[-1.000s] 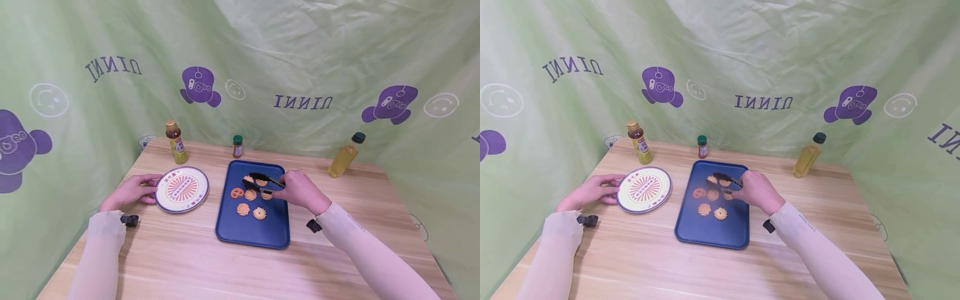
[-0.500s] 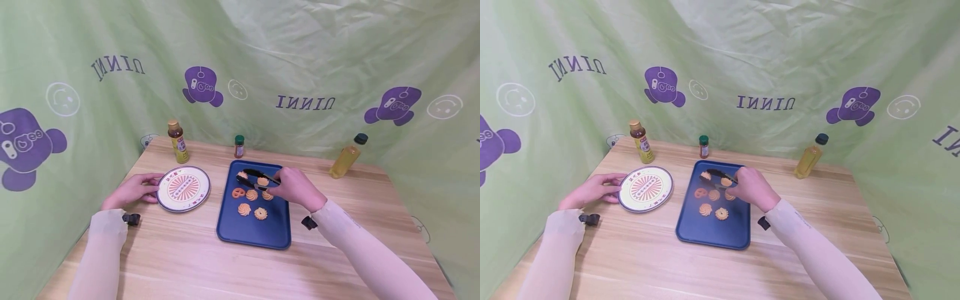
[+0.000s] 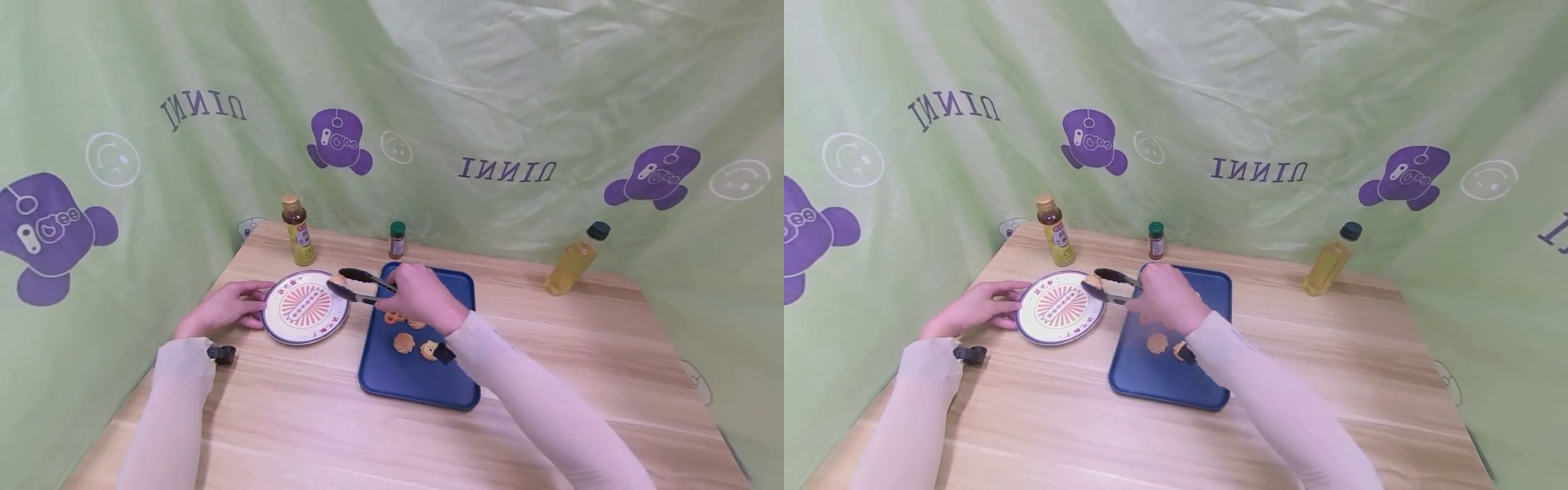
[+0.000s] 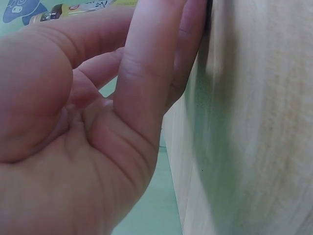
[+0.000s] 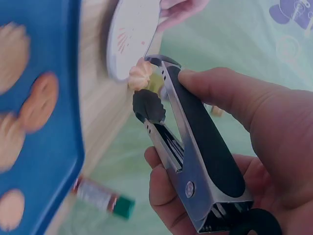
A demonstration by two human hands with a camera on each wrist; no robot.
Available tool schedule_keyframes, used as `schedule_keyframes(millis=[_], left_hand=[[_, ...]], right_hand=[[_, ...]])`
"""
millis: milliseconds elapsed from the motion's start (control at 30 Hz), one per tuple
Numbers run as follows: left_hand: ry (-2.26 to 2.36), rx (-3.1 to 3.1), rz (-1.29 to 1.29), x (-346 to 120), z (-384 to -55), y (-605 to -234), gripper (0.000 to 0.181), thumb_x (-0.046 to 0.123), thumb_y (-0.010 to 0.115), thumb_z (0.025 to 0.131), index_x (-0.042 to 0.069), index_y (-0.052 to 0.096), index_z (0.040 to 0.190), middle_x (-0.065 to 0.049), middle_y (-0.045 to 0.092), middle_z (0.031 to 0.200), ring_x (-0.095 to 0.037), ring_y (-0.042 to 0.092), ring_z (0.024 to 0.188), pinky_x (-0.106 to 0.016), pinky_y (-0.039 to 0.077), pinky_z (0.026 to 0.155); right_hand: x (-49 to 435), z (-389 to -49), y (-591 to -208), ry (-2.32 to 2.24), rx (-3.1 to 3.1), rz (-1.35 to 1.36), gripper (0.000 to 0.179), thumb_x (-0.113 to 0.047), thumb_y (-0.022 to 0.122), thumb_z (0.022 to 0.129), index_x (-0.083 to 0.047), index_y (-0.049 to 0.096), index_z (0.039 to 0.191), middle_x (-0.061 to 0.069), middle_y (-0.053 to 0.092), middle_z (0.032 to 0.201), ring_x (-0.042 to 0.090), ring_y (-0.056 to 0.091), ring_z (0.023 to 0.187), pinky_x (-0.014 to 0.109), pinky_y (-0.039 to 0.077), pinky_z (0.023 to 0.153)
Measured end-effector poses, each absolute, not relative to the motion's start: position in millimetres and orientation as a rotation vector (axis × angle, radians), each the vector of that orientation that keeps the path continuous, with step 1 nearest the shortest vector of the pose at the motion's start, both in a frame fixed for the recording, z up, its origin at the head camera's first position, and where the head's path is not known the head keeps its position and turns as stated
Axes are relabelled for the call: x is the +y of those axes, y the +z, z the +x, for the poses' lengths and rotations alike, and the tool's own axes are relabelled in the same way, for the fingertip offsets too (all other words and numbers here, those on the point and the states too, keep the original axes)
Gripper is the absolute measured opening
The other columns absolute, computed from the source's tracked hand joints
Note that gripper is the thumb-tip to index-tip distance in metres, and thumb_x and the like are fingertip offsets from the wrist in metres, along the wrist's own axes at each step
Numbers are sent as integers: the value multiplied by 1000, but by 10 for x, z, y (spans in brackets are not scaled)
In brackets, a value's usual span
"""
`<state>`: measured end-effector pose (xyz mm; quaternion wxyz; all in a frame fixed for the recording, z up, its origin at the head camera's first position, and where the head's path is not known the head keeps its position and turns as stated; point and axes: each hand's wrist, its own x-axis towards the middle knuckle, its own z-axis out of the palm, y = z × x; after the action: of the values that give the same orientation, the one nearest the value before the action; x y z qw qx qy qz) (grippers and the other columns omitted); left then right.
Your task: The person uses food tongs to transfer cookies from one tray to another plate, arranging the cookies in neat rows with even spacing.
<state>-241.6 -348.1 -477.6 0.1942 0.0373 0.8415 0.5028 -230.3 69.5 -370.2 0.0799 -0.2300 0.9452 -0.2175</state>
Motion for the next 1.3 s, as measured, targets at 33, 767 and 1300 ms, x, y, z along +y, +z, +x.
schedule_keyframes(millis=[33, 767, 1300], left_hand=[[1408, 2360, 110, -3471, -2416, -4775, 65, 2, 60, 114, -4, 34, 172, -37, 51, 149, -19, 80, 92, -37, 76, 85], [1466, 2337, 136, -3375, -2376, -4812, 63, -2, 60, 112, -8, 36, 170, -31, 53, 139, -17, 78, 85, -35, 77, 80], [1438, 2360, 117, -3479, -2373, -4768, 64, 0, 60, 113, -6, 34, 171, -33, 53, 142, -18, 79, 87, -36, 77, 81]], right_hand=[[615, -2309, -3714, -665, 2819, -679, 39, -33, 88, 99, -14, 65, 74, -10, 43, 53, 9, 45, 44, 23, 35, 50], [-190, -2360, -4042, -496, 2914, -634, 57, -37, 92, 94, -17, 48, 64, -1, 53, 78, 15, 54, 70, 27, 46, 60], [-33, -2283, -3969, -683, 2890, -590, 52, -33, 92, 90, -16, 49, 66, -3, 44, 73, 17, 47, 66, 28, 39, 56]])
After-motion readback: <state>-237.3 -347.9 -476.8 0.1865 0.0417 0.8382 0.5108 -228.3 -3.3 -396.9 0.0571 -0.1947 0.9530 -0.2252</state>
